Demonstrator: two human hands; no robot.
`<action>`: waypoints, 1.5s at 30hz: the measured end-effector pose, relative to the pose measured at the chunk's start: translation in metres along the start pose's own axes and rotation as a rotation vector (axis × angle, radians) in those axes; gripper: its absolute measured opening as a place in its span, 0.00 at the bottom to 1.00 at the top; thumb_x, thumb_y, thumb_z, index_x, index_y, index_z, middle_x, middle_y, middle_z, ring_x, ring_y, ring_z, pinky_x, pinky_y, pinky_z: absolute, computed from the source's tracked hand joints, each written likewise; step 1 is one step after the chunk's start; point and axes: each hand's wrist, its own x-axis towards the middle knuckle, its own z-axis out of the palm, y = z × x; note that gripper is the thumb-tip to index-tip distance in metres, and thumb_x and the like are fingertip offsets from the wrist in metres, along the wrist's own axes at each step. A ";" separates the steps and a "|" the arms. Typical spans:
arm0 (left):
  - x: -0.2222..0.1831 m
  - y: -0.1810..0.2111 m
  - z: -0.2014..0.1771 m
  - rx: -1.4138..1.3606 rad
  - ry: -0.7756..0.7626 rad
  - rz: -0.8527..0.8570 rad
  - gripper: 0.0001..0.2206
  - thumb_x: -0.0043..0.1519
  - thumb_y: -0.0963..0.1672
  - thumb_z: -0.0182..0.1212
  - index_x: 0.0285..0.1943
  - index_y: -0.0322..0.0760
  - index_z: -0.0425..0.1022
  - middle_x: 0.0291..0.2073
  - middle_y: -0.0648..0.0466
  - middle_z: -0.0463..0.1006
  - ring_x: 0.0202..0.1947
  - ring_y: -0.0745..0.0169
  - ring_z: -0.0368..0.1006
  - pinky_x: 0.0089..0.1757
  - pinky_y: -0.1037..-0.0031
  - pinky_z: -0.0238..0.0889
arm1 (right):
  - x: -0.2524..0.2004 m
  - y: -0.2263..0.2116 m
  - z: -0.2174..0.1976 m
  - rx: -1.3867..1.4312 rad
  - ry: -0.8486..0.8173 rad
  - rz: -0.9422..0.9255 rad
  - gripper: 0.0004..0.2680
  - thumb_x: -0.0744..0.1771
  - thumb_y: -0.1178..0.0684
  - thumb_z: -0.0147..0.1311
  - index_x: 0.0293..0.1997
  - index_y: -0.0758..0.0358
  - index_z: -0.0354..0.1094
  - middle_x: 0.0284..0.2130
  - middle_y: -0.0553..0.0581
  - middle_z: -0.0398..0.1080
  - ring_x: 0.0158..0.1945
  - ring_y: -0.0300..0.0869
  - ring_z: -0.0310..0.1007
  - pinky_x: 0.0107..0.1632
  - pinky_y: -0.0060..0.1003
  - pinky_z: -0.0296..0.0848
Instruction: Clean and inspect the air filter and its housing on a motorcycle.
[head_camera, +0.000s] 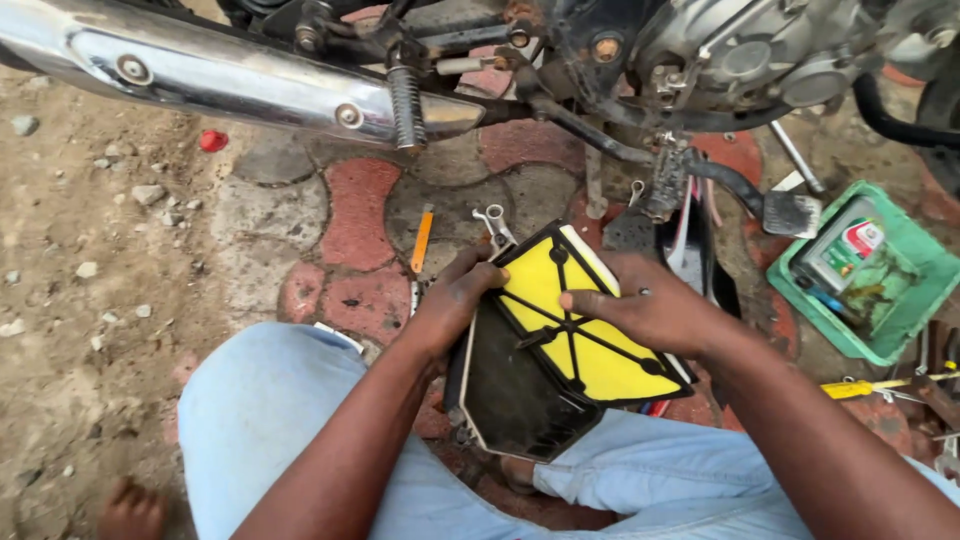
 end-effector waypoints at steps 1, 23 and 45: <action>-0.001 0.002 0.002 -0.002 -0.007 0.003 0.29 0.56 0.46 0.57 0.68 0.32 0.64 0.49 0.42 0.77 0.44 0.54 0.76 0.43 0.69 0.72 | -0.004 0.001 -0.002 -0.004 0.006 0.002 0.11 0.65 0.48 0.57 0.45 0.65 0.74 0.31 0.57 0.79 0.33 0.40 0.75 0.38 0.41 0.75; -0.023 0.019 -0.011 -0.188 -0.406 0.481 0.36 0.45 0.32 0.64 0.67 0.34 0.61 0.63 0.39 0.71 0.64 0.42 0.69 0.63 0.51 0.62 | -0.074 0.079 0.030 -0.324 0.759 -0.806 0.22 0.60 0.54 0.63 0.60 0.70 0.67 0.54 0.66 0.72 0.61 0.57 0.74 0.61 0.51 0.71; 0.015 0.016 0.012 -0.320 0.042 -0.263 0.22 0.61 0.52 0.55 0.55 0.31 0.75 0.45 0.42 0.84 0.44 0.48 0.81 0.50 0.62 0.74 | -0.016 0.135 0.021 0.462 0.323 0.086 0.13 0.66 0.46 0.59 0.43 0.69 0.75 0.28 0.55 0.77 0.27 0.36 0.78 0.31 0.37 0.81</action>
